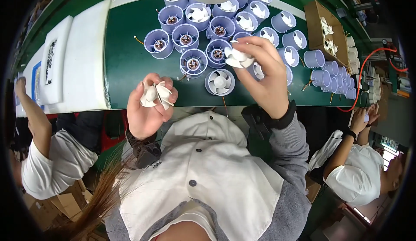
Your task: The person picks up a fan blade from a box, aligns it with a motor inside a housing, and presses it into place. They repeat this process for several units, occasionally moving completed housings aside on the green work surface.
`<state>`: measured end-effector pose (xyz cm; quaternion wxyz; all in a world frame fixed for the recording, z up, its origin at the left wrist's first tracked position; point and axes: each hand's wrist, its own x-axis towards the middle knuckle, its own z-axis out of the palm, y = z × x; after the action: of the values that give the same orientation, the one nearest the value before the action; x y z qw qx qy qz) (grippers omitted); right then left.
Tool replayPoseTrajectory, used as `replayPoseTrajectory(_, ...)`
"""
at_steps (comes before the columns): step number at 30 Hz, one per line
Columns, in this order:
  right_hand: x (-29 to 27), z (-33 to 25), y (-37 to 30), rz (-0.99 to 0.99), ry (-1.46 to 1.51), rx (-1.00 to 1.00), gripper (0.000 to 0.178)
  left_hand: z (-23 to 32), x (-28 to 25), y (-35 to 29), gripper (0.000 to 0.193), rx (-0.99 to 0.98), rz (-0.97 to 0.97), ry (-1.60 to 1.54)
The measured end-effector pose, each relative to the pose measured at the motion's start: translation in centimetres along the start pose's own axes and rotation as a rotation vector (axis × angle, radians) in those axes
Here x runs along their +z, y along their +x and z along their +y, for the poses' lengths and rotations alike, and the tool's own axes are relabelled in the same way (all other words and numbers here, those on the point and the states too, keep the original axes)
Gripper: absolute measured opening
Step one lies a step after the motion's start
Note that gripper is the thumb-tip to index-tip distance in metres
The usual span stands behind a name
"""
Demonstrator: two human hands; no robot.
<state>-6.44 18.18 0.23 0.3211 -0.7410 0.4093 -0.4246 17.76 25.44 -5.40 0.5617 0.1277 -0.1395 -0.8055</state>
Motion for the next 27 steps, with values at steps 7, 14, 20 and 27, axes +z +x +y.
replayPoseTrajectory(7, 1.2, 1.4, 1.5, -0.188, -0.499, -0.147, 0.035, 0.3, -0.6, -0.2, 0.028, 0.031, 0.054, -0.013)
replayPoseTrajectory(14, 1.7, 1.0, 2.0, -0.174, -0.577, -0.189, 0.036, 0.8, -0.8, 0.1, 0.029, 0.031, 0.031, -0.001)
replayPoseTrajectory(20, 1.8, -0.3, 2.6, -0.175, -0.761, -0.249, 0.023, 1.0, -0.1, -0.1, 0.026, 0.015, 0.038, 0.019)
replayPoseTrajectory(27, 1.4, -2.3, 4.5, -0.481, -0.801, -0.24, 0.025, 0.8, 0.5, -0.1, 0.02, -0.01, 0.068, 0.073)
